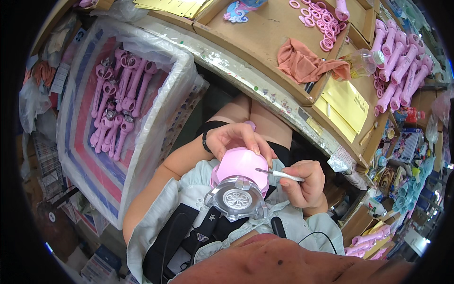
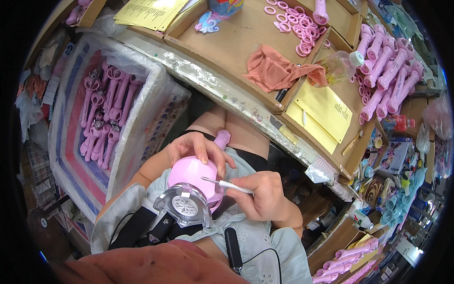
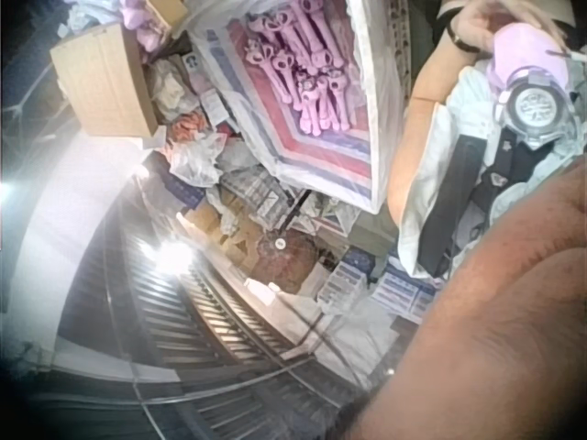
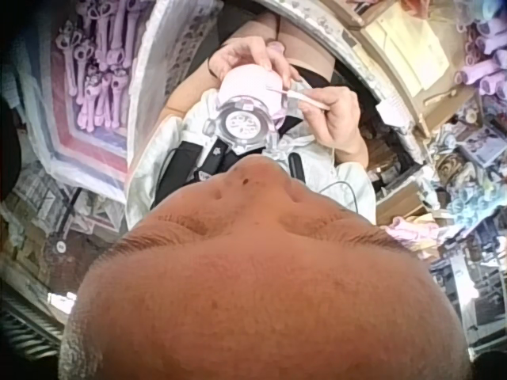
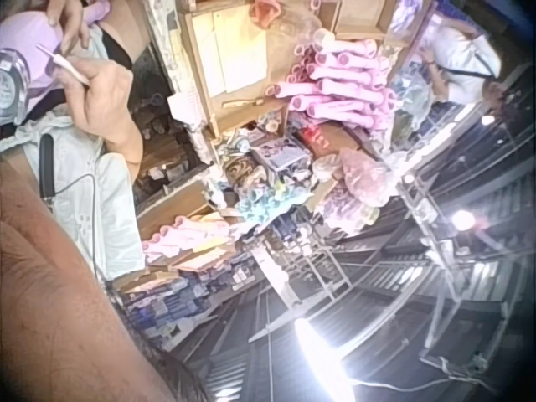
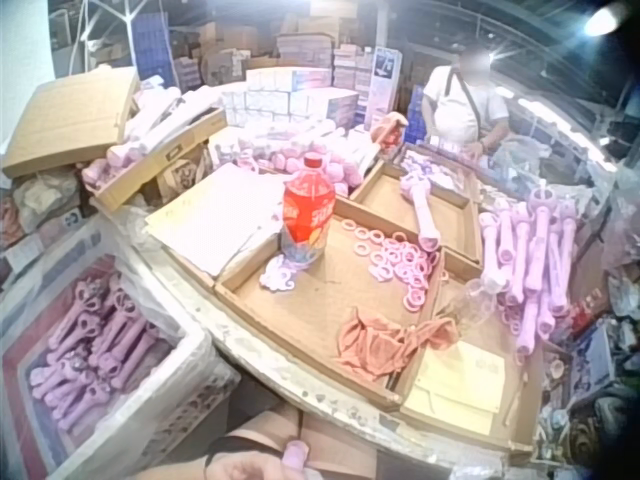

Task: The person assembles pink light-up wands by inserting batteries, attaching clear plastic tops, and testing the lights. They wipe the wands with a cloth and place finished units into a bin.

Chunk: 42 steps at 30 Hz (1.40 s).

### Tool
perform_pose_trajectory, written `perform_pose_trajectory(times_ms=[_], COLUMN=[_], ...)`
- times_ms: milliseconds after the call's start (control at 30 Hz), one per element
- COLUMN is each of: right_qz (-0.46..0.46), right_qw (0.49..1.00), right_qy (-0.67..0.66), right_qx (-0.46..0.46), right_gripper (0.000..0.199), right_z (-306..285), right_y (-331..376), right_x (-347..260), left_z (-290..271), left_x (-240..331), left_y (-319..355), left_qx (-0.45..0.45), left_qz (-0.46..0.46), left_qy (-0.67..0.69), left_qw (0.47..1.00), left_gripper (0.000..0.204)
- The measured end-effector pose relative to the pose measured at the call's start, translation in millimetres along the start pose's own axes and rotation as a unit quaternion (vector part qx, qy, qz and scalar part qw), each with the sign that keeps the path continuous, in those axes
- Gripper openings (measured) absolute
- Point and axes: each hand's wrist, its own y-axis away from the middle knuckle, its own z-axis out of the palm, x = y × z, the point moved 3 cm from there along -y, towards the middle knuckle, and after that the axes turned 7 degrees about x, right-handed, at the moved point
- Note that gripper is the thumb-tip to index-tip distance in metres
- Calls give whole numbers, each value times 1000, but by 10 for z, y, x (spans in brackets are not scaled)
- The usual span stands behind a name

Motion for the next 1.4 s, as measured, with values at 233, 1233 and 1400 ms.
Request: perform_pose_trajectory(times_ms=[233,1233,1400], right_qz=[-14,117,36], right_qw=[999,976,983], right_qy=[44,9,21], right_qx=[6,184,180], right_gripper=[21,93,101], right_z=[-21,521,515], right_y=[-109,-137,-386], right_x=[-59,921,966], left_z=[-17,-854,-651], left_x=[-4,547,452], left_y=[18,-274,-166], left_qx=[9,341,320], left_qz=[-1,214,134], left_qy=[0,-99,-228], left_qw=[1000,910,910], left_gripper=[53,83,88])
